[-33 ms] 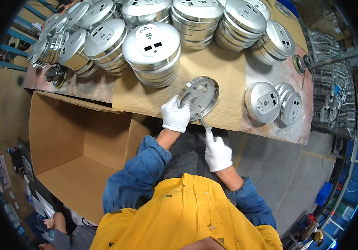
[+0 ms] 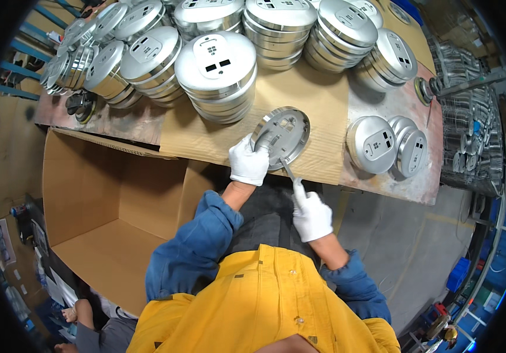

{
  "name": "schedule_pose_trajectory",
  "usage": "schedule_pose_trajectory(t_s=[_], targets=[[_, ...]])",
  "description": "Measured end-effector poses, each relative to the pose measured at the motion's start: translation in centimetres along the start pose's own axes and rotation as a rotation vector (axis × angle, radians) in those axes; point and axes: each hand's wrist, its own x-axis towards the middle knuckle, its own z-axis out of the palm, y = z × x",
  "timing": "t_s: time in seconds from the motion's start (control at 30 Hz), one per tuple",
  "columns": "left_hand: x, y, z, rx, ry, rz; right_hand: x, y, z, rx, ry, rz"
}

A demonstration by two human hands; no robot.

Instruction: The person deburrs metal casings using a small metal tool, scraping the interior edges and crevices of each casing before placing it back onto the table.

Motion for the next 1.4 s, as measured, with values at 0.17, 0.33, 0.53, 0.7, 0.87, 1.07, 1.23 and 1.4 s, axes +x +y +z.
schedule_pose_trajectory(t_s=[0.17, 0.33, 0.53, 0.7, 0.87, 1.07, 1.23, 1.4], targets=[[0.0, -0.1, -0.8, 0.000, -0.038, 0.050, 1.9, 0.4, -6.8, 0.077, -0.208, 0.019], [-0.3, 1.6, -1.2, 0.078, -0.069, 0.121, 2.9, -0.6, -8.5, -0.013, -0.331, -0.034], [-0.3, 1.1, -1.3, 0.157, -0.088, 0.268, 3.9, -0.8, -8.4, -0.029, -0.318, -0.086], [-0.4, 0.5, -1.5, 0.229, -0.113, 0.258, 5.3, -1.2, -9.4, -0.077, -0.384, -0.128], [-0.7, 1.1, -1.2, 0.249, -0.113, 0.188, 6.8, -1.7, -10.1, -0.091, -0.498, -0.178], [-0.6, 2.1, -0.4, 0.049, 0.024, 0.050, 3.7, -2.4, -7.4, -0.131, -0.370, -0.146], [-0.7, -0.6, -0.4, 0.002, 0.048, -0.155, 0.2, -0.8, -0.1, -0.067, -0.029, -0.112], [-0.6, 0.2, -1.0, -0.052, -0.008, -0.201, 1.3, 0.8, -3.0, 0.170, -0.028, 0.001]])
